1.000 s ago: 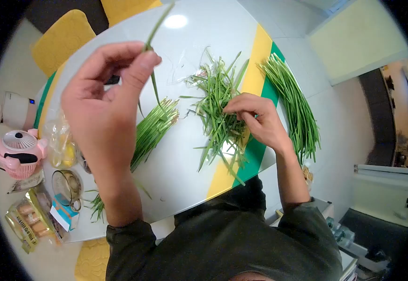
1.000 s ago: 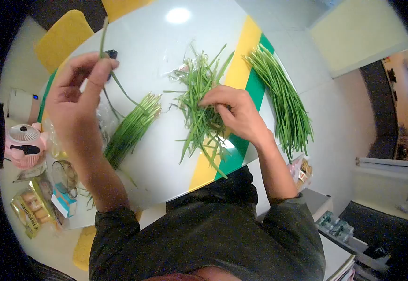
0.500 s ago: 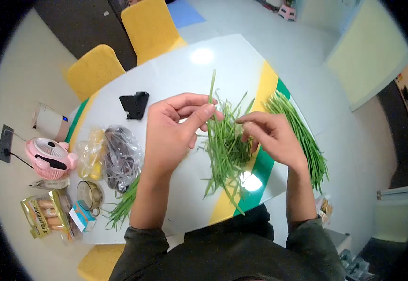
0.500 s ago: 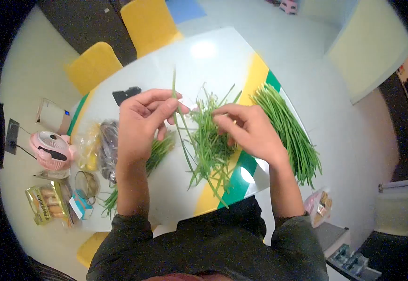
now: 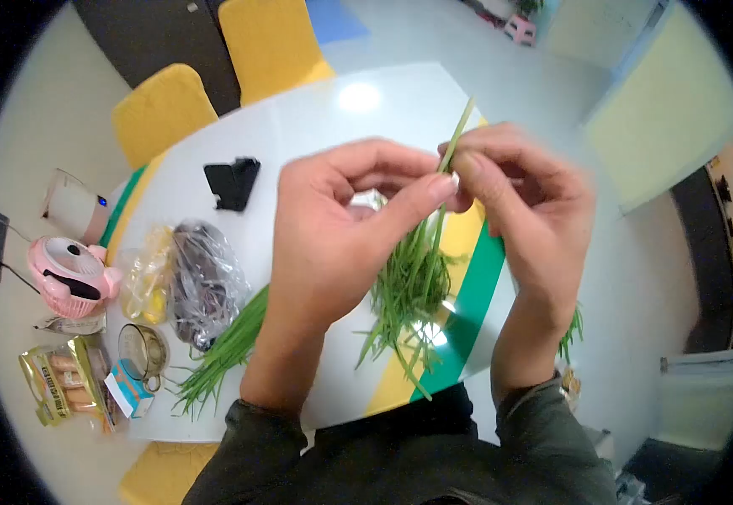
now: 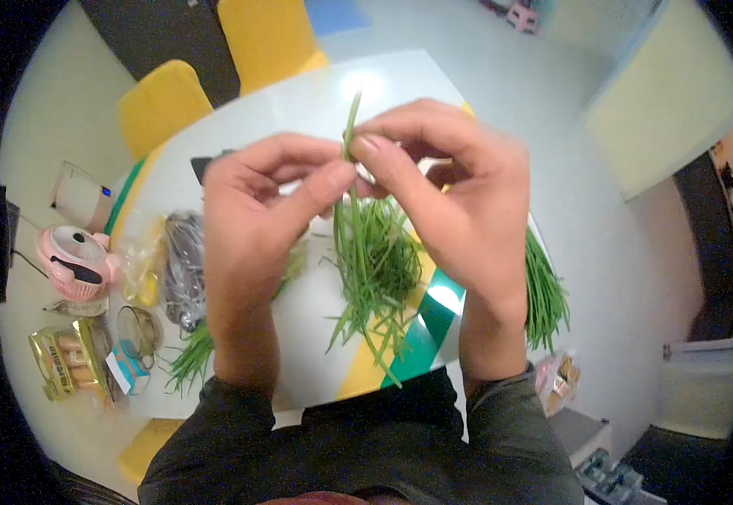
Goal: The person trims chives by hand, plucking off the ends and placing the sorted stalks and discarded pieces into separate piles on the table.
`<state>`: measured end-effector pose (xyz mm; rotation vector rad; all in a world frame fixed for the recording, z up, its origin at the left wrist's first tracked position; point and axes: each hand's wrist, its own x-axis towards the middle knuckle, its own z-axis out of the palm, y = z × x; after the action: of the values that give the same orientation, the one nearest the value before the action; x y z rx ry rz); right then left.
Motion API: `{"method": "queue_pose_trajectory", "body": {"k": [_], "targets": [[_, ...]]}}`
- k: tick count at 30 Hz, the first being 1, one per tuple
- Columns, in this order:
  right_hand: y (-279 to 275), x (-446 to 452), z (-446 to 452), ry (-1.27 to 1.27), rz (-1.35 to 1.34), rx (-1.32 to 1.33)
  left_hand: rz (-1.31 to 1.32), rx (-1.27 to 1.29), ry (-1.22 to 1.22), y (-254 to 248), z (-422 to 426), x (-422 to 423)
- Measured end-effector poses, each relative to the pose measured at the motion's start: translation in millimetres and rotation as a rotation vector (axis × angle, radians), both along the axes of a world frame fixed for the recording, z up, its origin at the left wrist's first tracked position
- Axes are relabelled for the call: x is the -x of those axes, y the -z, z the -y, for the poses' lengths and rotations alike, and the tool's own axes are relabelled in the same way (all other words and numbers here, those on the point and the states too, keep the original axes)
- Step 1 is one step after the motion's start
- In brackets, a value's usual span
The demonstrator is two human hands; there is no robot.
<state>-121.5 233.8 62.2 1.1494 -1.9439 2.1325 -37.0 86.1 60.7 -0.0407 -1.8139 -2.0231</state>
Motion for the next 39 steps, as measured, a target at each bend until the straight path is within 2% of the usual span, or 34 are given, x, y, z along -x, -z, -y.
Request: {"method": "queue_pose_trajectory", "body": {"k": [3, 7, 8, 11, 14, 17, 20, 24, 28, 30, 32, 37, 38, 39], "targets": [[-5, -1, -1, 0.043, -0.015, -0.059, -0.065, 0.150, -0.071, 2, 2, 4], [-13, 15, -2, 0.142, -0.252, -0.139, -0.098, 0.073, -0.156, 8, -1, 1], [-15, 15, -3, 0.064, -0.236, -0.084, -0.080, 0.032, -0.204, 9, -3, -2], [-13, 14, 0, 0.054, -0.216, -0.062, -0.129, 0.214, -0.324, 11, -3, -1], [-7, 14, 0, 0.060, -0.197, -0.059, -0.272, 0.092, -0.276, 25, -5, 5], [-7, 15, 0, 0.070, -0.187, -0.050, -0.261, -0.020, -0.268, 22, -11, 3], [-10, 15, 1, 0.075, -0.186, -0.040, -0.139, 0.064, -0.251, 13, 1, -3], [-10, 11, 4, 0.075, -0.164, -0.030, -0.158, 0.046, -0.232, 12, -3, -4], [-12, 7, 7, 0.072, -0.126, -0.023, 0.091, -0.001, -0.270, -15, -8, -16], [-15, 4, 8, 0.070, -0.105, -0.020, 0.134, -0.006, -0.248, -20, -9, -20], [-17, 0, 9, 0.063, -0.061, -0.013, -0.020, 0.036, -0.202, 2, -4, -10], [-19, 3, 6, -0.115, 0.013, 0.050, 0.083, -0.026, -0.064, -18, -4, -14], [-20, 4, 5, -0.125, 0.021, 0.041, 0.037, 0.112, -0.014, -14, 2, -14], [-18, 5, 5, -0.136, 0.016, 0.057, 0.014, 0.082, 0.000, -10, 2, -12]]}}
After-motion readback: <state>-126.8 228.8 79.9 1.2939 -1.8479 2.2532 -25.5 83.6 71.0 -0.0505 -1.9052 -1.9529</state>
